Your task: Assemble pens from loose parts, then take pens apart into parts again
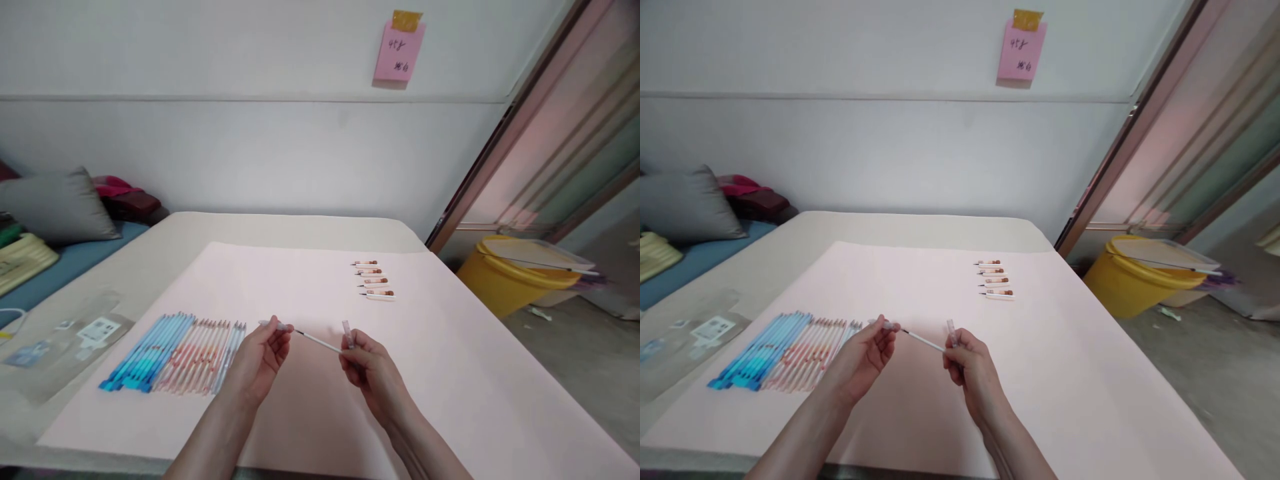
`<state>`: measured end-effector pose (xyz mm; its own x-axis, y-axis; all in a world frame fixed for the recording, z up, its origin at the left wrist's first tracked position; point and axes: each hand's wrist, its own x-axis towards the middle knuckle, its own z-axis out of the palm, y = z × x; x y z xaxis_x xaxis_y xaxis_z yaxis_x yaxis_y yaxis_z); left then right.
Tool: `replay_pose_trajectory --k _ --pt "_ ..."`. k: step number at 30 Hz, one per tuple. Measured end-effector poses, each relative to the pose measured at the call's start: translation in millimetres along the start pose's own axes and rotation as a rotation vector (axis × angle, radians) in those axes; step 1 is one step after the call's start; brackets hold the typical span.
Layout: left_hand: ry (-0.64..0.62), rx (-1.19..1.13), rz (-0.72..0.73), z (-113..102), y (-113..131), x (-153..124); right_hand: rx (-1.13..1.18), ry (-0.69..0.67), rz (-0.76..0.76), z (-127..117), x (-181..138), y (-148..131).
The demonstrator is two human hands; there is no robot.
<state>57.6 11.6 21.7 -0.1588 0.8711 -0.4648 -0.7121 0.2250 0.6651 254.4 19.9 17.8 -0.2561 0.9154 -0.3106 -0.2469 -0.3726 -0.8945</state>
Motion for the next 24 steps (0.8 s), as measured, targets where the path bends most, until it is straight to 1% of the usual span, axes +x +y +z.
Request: replay_pose_trajectory --k 4,12,17,24 --pt "-0.005 -0.005 -0.02 0 -1 1 -0.018 -0.001 0.004 2 1 1" --pt "0.002 0.093 0.041 6 1 -7 -0.06 0.001 -0.029 3 0 2" --pt "0.0 0.127 0.05 6 0 -8 -0.084 0.016 -0.042 4 -1 1" --pt "-0.004 0.193 -0.005 10 -6 -9 -0.171 0.005 -0.07 5 -2 1"
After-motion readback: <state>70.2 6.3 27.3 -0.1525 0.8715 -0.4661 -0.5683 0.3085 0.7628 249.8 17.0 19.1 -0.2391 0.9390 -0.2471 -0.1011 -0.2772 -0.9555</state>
